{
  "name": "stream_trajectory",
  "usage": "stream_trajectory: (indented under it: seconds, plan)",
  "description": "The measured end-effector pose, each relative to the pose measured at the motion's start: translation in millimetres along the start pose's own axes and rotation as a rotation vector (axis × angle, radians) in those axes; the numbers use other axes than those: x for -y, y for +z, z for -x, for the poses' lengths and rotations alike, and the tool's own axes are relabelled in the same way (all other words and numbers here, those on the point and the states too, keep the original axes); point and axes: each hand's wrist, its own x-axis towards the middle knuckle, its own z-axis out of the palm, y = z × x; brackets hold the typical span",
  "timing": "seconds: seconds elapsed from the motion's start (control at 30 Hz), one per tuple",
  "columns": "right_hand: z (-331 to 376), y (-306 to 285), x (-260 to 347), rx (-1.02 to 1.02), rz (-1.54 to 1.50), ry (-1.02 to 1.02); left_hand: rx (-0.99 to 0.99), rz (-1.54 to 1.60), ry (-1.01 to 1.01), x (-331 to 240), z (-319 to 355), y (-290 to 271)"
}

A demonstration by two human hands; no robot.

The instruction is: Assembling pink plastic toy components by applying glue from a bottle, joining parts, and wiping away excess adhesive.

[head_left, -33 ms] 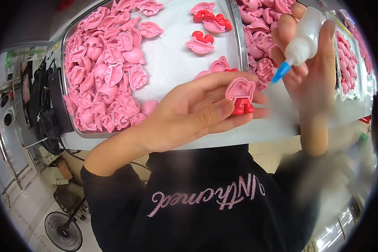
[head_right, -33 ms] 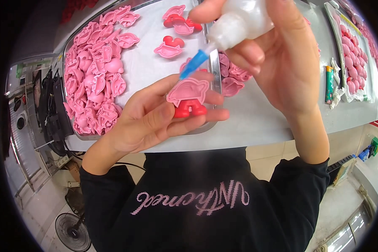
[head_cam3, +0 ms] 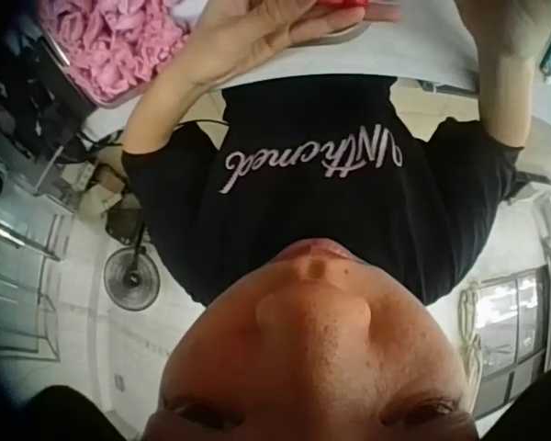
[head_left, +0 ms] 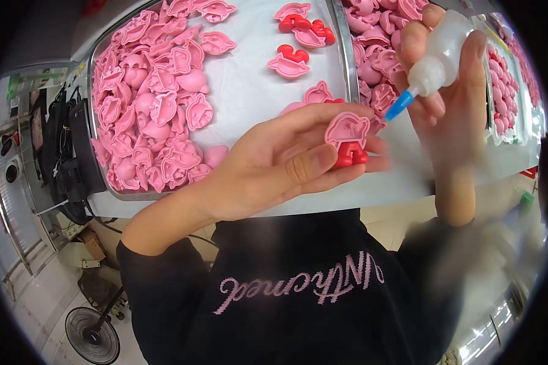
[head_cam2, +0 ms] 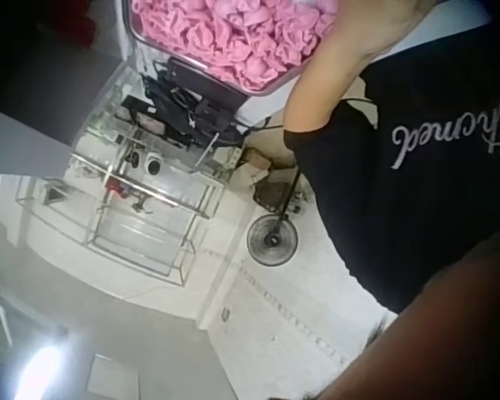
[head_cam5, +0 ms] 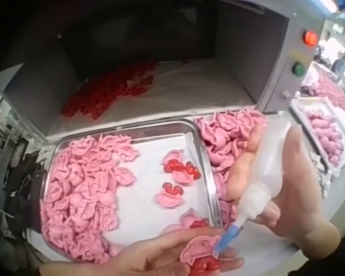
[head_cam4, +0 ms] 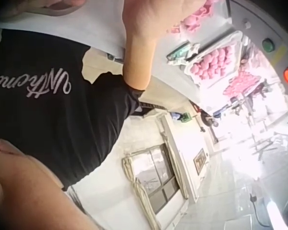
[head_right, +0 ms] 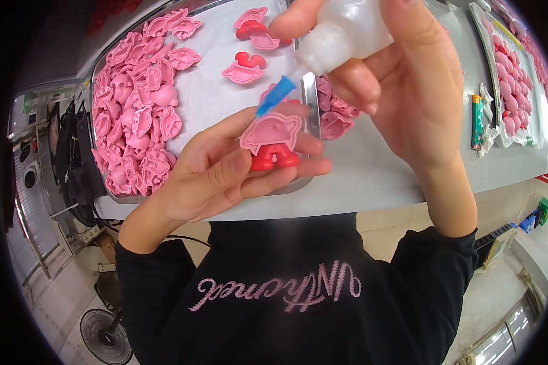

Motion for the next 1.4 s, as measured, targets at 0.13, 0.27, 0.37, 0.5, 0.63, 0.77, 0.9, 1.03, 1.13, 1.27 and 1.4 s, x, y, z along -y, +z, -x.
stream_trajectory:
  seconds: [0.13, 0.27, 0.37, 0.5, 0.63, 0.77, 0.9, 1.03, 1.13, 1.27, 1.4]
  plan:
    - [3, -8, 0, 0.168, 0.070, -0.048, 0.025, -0.010, 0.003, 2, 1, -2]
    - [-2, -20, 2, 0.403, 0.139, -0.073, 0.063, -0.107, 0.046, 6, 2, -7]
    - [1, -21, 0, 0.392, 0.231, -0.127, 0.088, -0.136, 0.064, 8, 1, -6]
    - [4, -18, 0, 0.321, 0.357, -0.140, 0.090, -0.146, 0.064, 8, 2, -7]
    - [4, -17, 0, 0.303, 0.420, -0.146, 0.090, -0.153, 0.074, 9, 2, -9]
    - [3, -19, -1, 0.328, 0.436, -0.150, 0.076, -0.182, 0.099, 9, 2, -9]
    - [4, -19, 0, 0.333, 0.473, -0.143, 0.075, -0.202, 0.093, 8, 3, -8]
    - [5, -20, 0, 0.346, 0.508, -0.165, 0.086, -0.206, 0.108, 9, 2, -10]
    - [5, -21, -1, 0.339, 0.498, -0.171, 0.074, -0.212, 0.102, 9, 3, -10]
    - [6, -20, 1, 0.332, 0.518, -0.177, 0.076, -0.201, 0.103, 9, 2, -11]
    - [4, -19, 0, 0.348, 0.533, -0.203, 0.078, -0.211, 0.114, 10, 1, -11]
